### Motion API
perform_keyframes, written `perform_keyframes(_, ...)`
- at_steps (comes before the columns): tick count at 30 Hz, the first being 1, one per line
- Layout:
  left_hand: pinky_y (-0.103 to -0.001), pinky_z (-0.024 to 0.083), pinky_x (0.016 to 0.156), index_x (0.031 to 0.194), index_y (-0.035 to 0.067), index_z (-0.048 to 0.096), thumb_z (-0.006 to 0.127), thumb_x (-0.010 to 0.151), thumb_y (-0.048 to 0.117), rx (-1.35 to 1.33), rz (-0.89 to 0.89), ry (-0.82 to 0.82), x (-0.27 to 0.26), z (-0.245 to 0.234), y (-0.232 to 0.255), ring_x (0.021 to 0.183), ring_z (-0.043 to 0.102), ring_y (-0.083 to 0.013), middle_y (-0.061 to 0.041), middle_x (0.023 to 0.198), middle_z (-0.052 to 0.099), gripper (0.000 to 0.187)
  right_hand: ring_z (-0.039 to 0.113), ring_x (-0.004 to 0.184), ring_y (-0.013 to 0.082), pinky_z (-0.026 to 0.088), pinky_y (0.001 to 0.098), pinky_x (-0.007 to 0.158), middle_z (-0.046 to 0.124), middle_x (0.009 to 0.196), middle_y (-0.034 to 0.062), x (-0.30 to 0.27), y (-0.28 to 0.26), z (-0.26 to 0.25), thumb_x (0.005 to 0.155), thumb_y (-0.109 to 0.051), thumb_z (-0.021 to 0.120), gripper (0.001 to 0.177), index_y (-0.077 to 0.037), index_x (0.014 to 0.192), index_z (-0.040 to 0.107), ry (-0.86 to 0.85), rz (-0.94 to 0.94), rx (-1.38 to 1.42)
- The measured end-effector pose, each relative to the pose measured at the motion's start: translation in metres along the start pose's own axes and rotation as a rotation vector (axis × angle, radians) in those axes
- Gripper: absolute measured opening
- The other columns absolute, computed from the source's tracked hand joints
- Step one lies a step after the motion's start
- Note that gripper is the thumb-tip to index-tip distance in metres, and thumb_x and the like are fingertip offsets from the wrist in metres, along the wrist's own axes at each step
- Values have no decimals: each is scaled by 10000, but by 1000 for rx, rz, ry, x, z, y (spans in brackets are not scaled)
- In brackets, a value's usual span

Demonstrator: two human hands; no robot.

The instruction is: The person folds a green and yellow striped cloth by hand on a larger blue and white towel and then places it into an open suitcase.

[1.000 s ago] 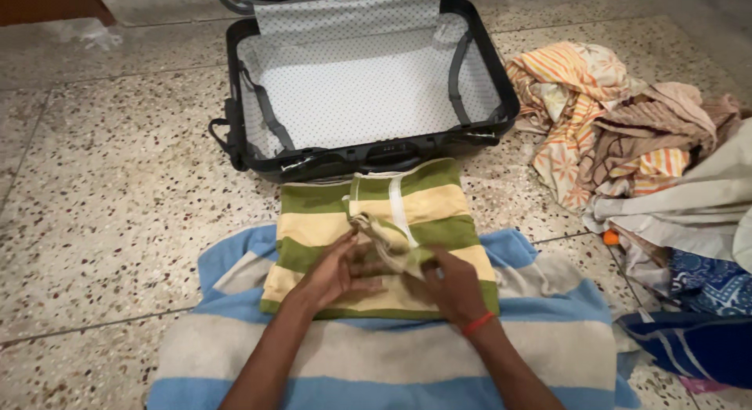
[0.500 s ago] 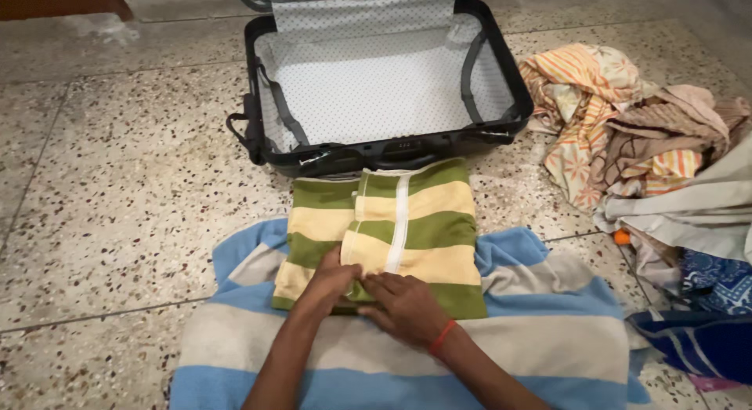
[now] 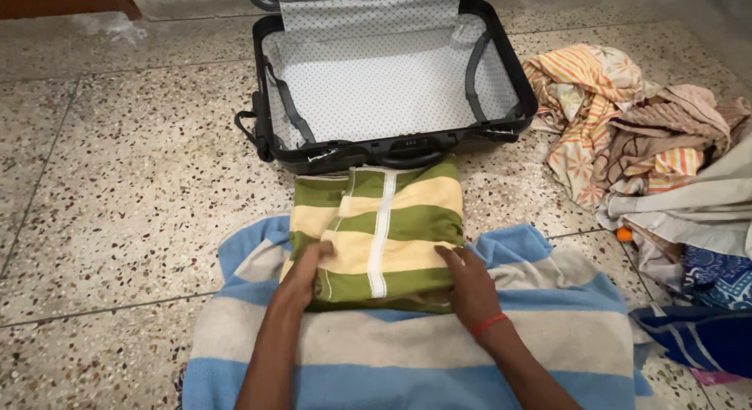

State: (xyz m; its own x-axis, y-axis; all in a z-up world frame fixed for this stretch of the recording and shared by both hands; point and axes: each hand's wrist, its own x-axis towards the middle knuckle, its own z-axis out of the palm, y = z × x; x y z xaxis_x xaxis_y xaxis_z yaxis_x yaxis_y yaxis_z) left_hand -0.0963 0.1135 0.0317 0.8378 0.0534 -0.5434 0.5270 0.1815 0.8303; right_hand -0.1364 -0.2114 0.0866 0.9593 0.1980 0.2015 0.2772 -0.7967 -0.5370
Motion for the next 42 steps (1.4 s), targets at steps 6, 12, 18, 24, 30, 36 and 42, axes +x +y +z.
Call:
perform_keyframes(6, -356, 583, 860, 1268, 39, 660, 667, 912, 367, -129, -98, -31, 30, 16, 16, 1039, 714, -241, -126, 1190, 738, 484, 582, 1182, 387, 513, 452, 957, 632, 1274, 167, 1, -4, 5, 607, -147, 900, 689, -142, 1248, 647, 69, -90, -18)
perform_keyframes(12, -356, 564, 845, 1230, 6, 632, 703, 812, 54, 44, 465, 203, 47, 9, -22, 992, 700, -245, -130, 1114, 724, 426, 581, 1166, 366, 545, 440, 896, 609, 1333, 97, 4, -7, 6, 659, 10, 784, 599, -230, 1195, 669, 18, 134, -227)
perform_keyframes(18, -364, 540, 861, 1283, 11, 538, 717, 839, 95, 466, 457, 481, 25, 2, -31, 978, 684, -276, -195, 1126, 707, 486, 653, 1041, 399, 549, 491, 870, 597, 1377, 99, 13, 7, -12, 789, 35, 653, 534, -203, 1266, 651, 45, 325, -180)
perform_keyframes(24, -368, 586, 826, 1357, 35, 430, 748, 831, 81, 140, 370, 325, 27, 19, 9, 983, 699, -252, -223, 1199, 674, 617, 654, 1074, 392, 565, 459, 850, 628, 1262, 141, 3, 5, -16, 650, 123, 628, 625, -162, 1204, 675, 26, 40, -49)
perform_keyframes(30, -414, 551, 822, 1447, 179, 466, 609, 926, -16, 437, 593, 464, -16, 22, 44, 972, 730, -300, -181, 1094, 743, 574, 627, 1084, 413, 540, 478, 868, 612, 1233, 190, 5, -5, -12, 663, 91, 667, 625, -155, 1236, 628, 142, 130, -136)
perform_keyframes(36, -553, 528, 782, 1424, 235, 495, 634, 867, 14, 802, 607, 669, -19, 4, 29, 946, 689, -440, -211, 1060, 733, 615, 622, 1001, 445, 501, 508, 827, 638, 1035, 212, -1, 16, 8, 675, -34, 743, 600, -101, 1230, 526, -31, 96, 78)
perform_keyframes(42, -576, 523, 840, 1392, 141, 523, 676, 874, 92, 863, 415, 717, 3, -4, 11, 974, 678, -457, -234, 1059, 723, 543, 665, 983, 370, 537, 441, 823, 672, 972, 125, 8, 8, 2, 670, 88, 651, 446, -135, 1056, 657, 195, -24, 121)
